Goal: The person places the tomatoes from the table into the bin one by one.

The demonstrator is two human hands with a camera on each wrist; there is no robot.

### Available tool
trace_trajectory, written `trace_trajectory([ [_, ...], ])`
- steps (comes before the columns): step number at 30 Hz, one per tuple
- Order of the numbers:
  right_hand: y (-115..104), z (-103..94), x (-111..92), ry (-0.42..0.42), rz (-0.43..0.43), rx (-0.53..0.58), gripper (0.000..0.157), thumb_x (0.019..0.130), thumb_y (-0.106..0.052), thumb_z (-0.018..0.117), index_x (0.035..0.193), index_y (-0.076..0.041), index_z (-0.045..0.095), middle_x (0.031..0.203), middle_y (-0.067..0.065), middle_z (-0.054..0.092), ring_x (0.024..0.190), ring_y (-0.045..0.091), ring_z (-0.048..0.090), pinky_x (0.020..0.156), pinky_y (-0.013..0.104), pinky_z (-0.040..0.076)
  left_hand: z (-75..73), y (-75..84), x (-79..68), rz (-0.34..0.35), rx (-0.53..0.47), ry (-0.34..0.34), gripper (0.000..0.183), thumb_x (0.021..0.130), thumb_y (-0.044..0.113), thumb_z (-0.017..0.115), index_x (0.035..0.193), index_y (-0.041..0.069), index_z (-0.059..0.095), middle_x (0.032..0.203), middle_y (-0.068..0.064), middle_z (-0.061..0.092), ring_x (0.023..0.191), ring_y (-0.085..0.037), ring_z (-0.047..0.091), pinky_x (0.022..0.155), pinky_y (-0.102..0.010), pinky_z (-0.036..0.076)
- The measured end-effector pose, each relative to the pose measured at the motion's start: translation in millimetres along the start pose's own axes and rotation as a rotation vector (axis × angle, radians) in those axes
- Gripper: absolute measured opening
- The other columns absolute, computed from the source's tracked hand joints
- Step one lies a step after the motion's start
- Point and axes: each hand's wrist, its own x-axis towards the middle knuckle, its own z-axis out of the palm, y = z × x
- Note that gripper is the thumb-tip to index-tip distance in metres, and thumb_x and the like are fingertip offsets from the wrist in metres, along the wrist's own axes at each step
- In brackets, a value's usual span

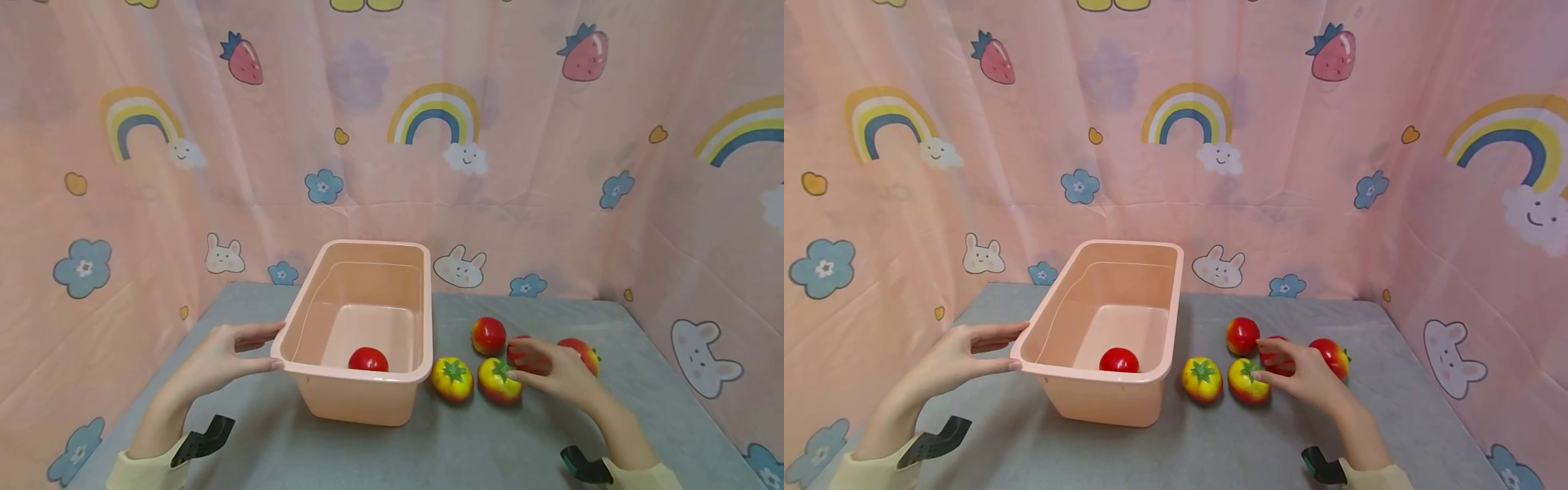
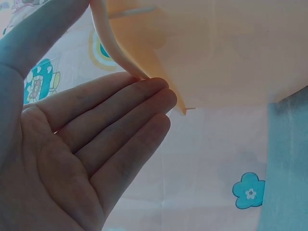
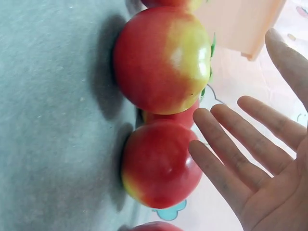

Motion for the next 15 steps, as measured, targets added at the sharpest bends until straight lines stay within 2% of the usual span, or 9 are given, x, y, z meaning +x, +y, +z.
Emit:
trace_trajectory([
  [15,8.0,4.1,-8.1,-0.05,0.026,0.027,0.057,0.078,-0.045,0.075,0.123,-0.012,0.061,0.112,0.004,0.069,0.091,0.016,0.068,0.078,0.032,0.059,-0.8,-0.7,-0.3,0.007,0.013,0.0,0.06,0.077,0.04,0.076,0.129,0.015,0.06,0.125,-0.003,0.064,0.113,-0.024,0.063,0.094,-0.035,0.053],
])
